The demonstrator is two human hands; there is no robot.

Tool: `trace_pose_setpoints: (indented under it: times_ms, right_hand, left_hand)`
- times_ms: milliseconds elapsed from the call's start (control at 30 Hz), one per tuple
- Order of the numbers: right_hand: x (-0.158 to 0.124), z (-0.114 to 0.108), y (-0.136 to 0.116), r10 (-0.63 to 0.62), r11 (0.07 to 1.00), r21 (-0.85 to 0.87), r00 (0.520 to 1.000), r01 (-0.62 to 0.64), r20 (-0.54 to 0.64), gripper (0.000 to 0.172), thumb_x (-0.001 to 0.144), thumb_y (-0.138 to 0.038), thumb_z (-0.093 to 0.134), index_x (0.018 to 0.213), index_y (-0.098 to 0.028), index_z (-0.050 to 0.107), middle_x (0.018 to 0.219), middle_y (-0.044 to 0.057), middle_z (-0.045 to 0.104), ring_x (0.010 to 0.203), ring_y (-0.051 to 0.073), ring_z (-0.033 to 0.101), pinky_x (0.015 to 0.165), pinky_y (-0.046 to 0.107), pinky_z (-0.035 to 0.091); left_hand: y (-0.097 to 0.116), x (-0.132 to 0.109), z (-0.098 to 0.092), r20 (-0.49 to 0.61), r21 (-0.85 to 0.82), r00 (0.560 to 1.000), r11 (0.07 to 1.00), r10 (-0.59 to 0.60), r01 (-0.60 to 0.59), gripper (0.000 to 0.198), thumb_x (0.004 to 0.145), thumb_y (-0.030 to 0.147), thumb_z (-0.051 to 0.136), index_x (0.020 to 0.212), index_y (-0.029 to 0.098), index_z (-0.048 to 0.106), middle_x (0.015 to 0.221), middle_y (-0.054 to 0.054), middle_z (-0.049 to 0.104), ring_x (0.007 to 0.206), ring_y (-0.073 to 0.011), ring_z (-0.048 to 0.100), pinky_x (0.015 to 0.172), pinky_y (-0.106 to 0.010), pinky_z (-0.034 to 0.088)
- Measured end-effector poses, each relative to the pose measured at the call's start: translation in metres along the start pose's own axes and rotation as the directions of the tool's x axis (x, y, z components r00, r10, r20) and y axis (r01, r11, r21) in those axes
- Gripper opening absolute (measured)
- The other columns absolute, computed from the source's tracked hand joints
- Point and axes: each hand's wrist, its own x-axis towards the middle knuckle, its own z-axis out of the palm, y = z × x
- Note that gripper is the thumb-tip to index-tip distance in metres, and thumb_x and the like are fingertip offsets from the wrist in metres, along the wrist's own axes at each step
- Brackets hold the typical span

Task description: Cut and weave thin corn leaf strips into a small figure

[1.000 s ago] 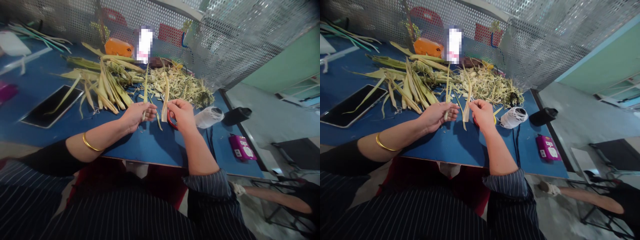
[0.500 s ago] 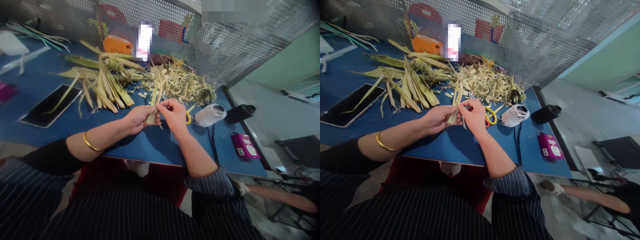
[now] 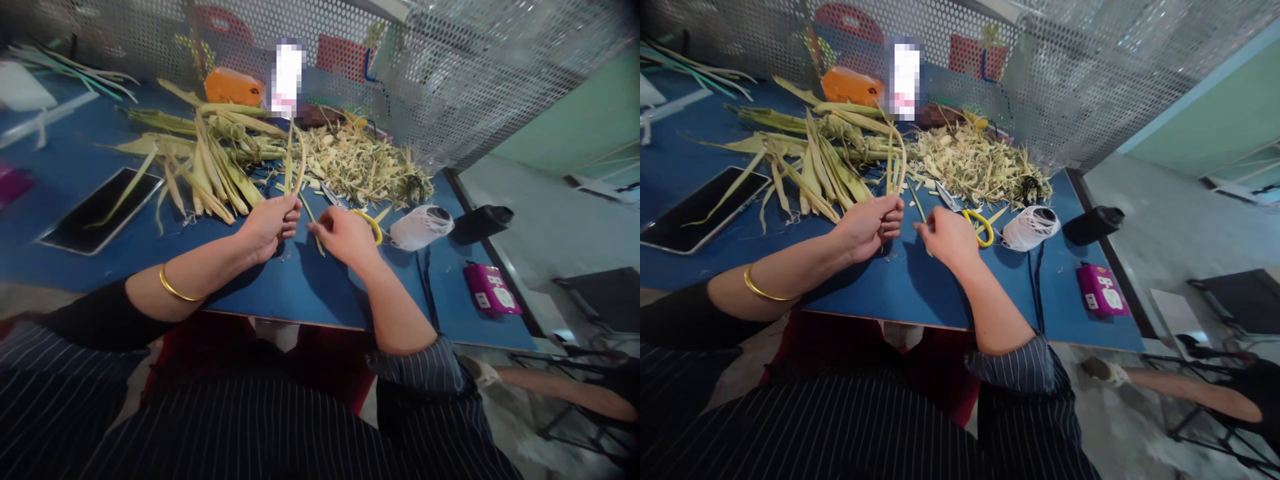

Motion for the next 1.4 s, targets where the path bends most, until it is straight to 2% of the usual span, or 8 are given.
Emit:
trace_pose_setpoints:
  times_ms: [200, 300, 400, 533, 733, 967, 1167, 1400]
  right_hand:
    - [0.001, 0.004, 0.001, 0.072, 0.971, -0.234, 0.993, -0.049, 0.094, 0.011, 0.081, -0.027, 0.059, 0.076, -0.019, 0.064, 0.077, 0.010, 0.069, 0.075, 0.023, 0.062, 0.065, 0.032, 0.040]
    - [0.005, 0.001, 0.005, 0.102, 0.985, 0.144, 0.995, -0.099, -0.015, 0.015, 0.080, -0.027, 0.059, 0.067, -0.020, 0.058, 0.064, 0.004, 0.062, 0.064, 0.018, 0.057, 0.062, 0.030, 0.040]
    - [0.006, -0.002, 0.005, 0.130, 0.715, 0.696, 0.991, -0.070, -0.034, 0.018, 0.080, -0.034, 0.060, 0.069, -0.021, 0.055, 0.058, -0.002, 0.054, 0.056, 0.012, 0.050, 0.058, 0.026, 0.041]
    - [0.004, 0.001, -0.003, 0.092, 0.450, 0.893, 0.993, 0.023, -0.072, 0.015, 0.072, -0.033, 0.070, 0.073, -0.021, 0.060, 0.072, -0.002, 0.059, 0.067, 0.011, 0.053, 0.065, 0.026, 0.045]
    - [-0.001, 0.011, -0.012, 0.124, 0.428, 0.904, 0.989, 0.019, -0.080, 0.010, 0.065, -0.025, 0.074, 0.066, -0.019, 0.066, 0.097, 0.002, 0.063, 0.079, 0.012, 0.056, 0.062, 0.025, 0.045]
    - [-0.004, 0.014, -0.017, 0.058, 0.344, 0.937, 0.997, -0.065, 0.048, 0.015, 0.071, -0.029, 0.070, 0.070, -0.019, 0.059, 0.079, 0.000, 0.061, 0.055, 0.009, 0.050, 0.050, 0.027, 0.043]
    - [0.001, 0.017, -0.009, 0.057, 0.485, 0.875, 0.998, -0.001, -0.031, 0.011, 0.070, -0.023, 0.069, 0.069, -0.018, 0.060, 0.069, -0.003, 0.059, 0.063, 0.009, 0.050, 0.064, 0.027, 0.042]
    - [0.000, 0.015, -0.011, 0.061, 0.578, 0.816, 0.997, 0.005, -0.050, 0.014, 0.070, -0.024, 0.068, 0.065, -0.018, 0.056, 0.064, -0.005, 0.053, 0.061, 0.008, 0.045, 0.062, 0.026, 0.037]
  left_hand:
    - [0.004, -0.003, 0.000, -0.016, 0.049, 0.998, 0.997, 0.058, -0.057, 0.025, 0.095, 0.020, 0.047, 0.072, 0.013, 0.053, 0.050, 0.009, 0.026, 0.036, -0.0025, 0.020, 0.036, -0.015, 0.017]
    - [0.003, -0.001, -0.003, -0.001, 0.059, 0.997, 0.996, 0.073, -0.073, 0.030, 0.097, 0.021, 0.041, 0.073, 0.012, 0.056, 0.048, 0.008, 0.030, 0.034, -0.0029, 0.023, 0.035, -0.015, 0.021]
    - [0.000, 0.001, -0.004, -0.032, 0.078, 0.998, 0.996, 0.054, -0.051, 0.031, 0.096, 0.021, 0.040, 0.075, 0.011, 0.060, 0.056, -0.001, 0.054, 0.043, -0.0065, 0.048, 0.042, -0.017, 0.040]
    - [-0.006, 0.003, -0.001, 0.038, 0.035, 0.997, 0.997, -0.067, 0.066, 0.028, 0.095, 0.021, 0.043, 0.081, 0.008, 0.064, 0.073, -0.011, 0.068, 0.064, -0.0145, 0.067, 0.065, -0.027, 0.057]
    - [-0.012, 0.002, 0.009, 0.032, -0.044, 0.993, 0.992, -0.115, 0.117, 0.018, 0.089, 0.007, 0.044, 0.083, 0.010, 0.061, 0.065, -0.008, 0.066, 0.058, -0.0148, 0.066, 0.063, -0.028, 0.057]
    - [-0.012, -0.002, 0.009, 0.032, 0.055, 0.998, 0.997, -0.050, 0.049, 0.018, 0.086, 0.011, 0.051, 0.070, 0.013, 0.057, 0.054, -0.002, 0.054, 0.044, -0.0094, 0.051, 0.048, -0.023, 0.048]
    - [-0.009, -0.003, 0.007, 0.080, 0.019, 0.990, 0.993, -0.119, 0.118, 0.022, 0.085, 0.011, 0.049, 0.063, 0.015, 0.048, 0.050, 0.004, 0.036, 0.038, -0.0044, 0.030, 0.037, -0.017, 0.024]
    - [-0.008, -0.006, 0.007, 0.118, 0.063, 0.982, 0.988, -0.149, 0.143, 0.036, 0.094, 0.036, 0.049, 0.063, 0.017, 0.043, 0.050, 0.007, 0.029, 0.037, -0.0043, 0.021, 0.038, -0.017, 0.017]
